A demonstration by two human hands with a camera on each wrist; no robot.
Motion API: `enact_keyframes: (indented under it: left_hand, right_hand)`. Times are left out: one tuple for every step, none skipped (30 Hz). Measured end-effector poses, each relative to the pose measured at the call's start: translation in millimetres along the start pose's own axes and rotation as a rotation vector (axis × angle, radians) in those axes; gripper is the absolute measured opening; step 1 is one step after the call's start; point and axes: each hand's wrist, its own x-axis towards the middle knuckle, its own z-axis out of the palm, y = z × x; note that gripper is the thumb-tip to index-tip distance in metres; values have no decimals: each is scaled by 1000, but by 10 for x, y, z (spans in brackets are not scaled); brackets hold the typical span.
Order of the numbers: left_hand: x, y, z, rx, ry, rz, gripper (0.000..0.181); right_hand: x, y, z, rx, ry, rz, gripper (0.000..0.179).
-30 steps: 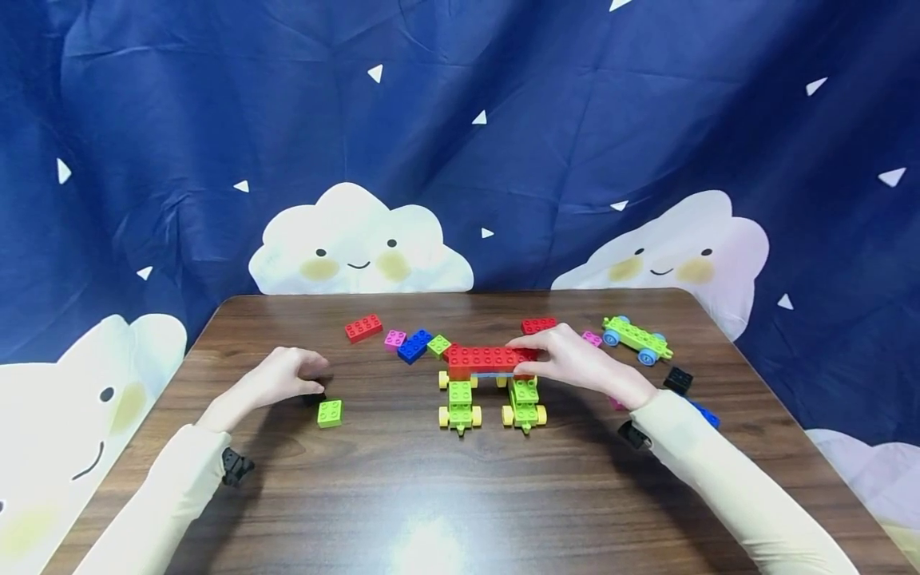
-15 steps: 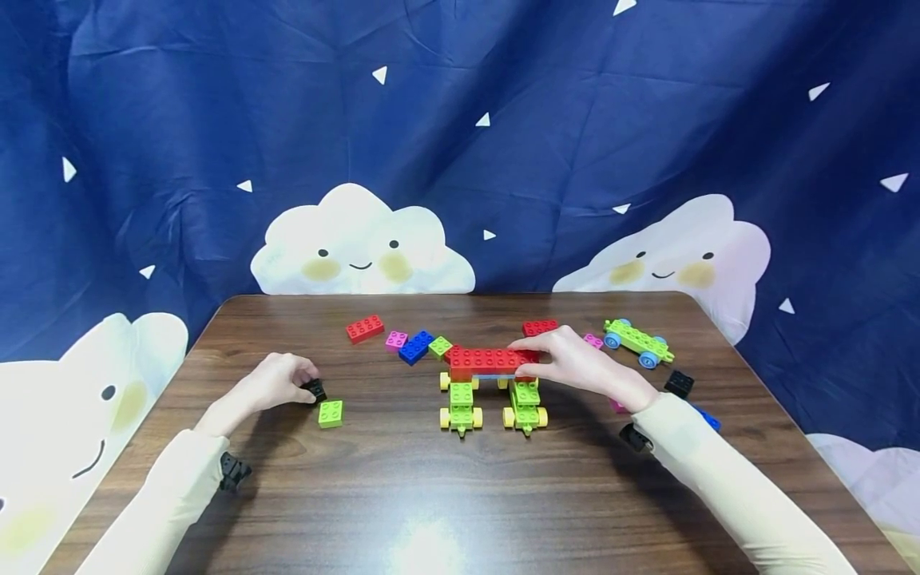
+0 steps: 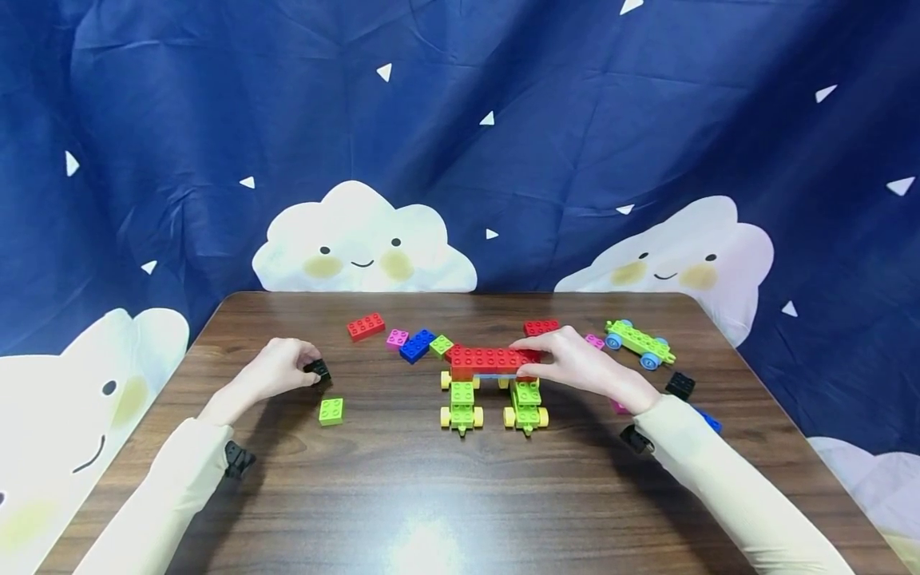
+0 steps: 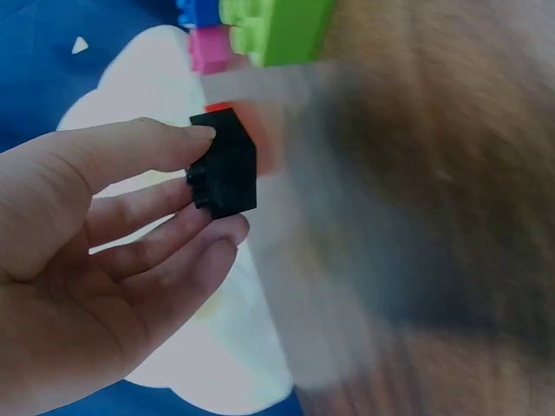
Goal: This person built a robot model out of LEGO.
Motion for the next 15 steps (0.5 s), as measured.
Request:
enact_keyframes:
  left_hand:
    - [21, 27, -14, -10, 7, -4, 31]
    - [44, 61, -30, -23, 13, -3, 31]
    - [70, 101, -46, -36, 21, 0, 32]
    - [95, 149, -63, -51, 30, 8, 31]
    - [120, 199, -81, -71, 36, 16, 31]
    - [146, 252, -98, -96, 41, 30, 31]
    - [171, 313, -120, -122, 42, 42, 30]
    - [193, 378, -144, -146, 43, 56, 30]
    - [215, 439, -163, -168, 43, 73, 29]
    - [239, 502, -180, -184, 40, 89, 30]
    - [261, 569, -200, -201, 35, 102, 30]
    - [285, 636, -214, -210, 34, 117, 30]
    - [307, 707, -228, -217, 33, 128, 30]
    - [329, 776, -241, -222, 35, 145, 30]
    - [351, 842, -250, -230, 39, 164, 30]
  right_hand:
    - [-2, 0, 0, 1, -1, 2, 42]
    - [-4, 0, 0, 3, 0, 3, 42]
    - [-7, 1, 0, 3, 1, 4, 41]
    - [-10, 1, 0, 6, 2, 5, 41]
    - [-12, 2, 0, 9, 3, 6, 42]
    - [-15, 2, -1, 12, 3, 7, 42]
    - [-14, 6, 1, 16, 3, 5, 42]
    - [-14, 7, 1, 20, 3, 6, 42]
    - [-13, 7, 1, 22, 1, 8, 42]
    - [-10, 7, 2, 25, 0, 7, 42]
    - [-8, 9, 3, 27, -1, 6, 41]
    - [-4, 9, 4, 27, -3, 5, 41]
    - [-1, 10, 4, 27, -4, 4, 41]
    - [0, 6, 2, 25, -4, 4, 41]
    - [3, 6, 2, 24, -4, 3, 41]
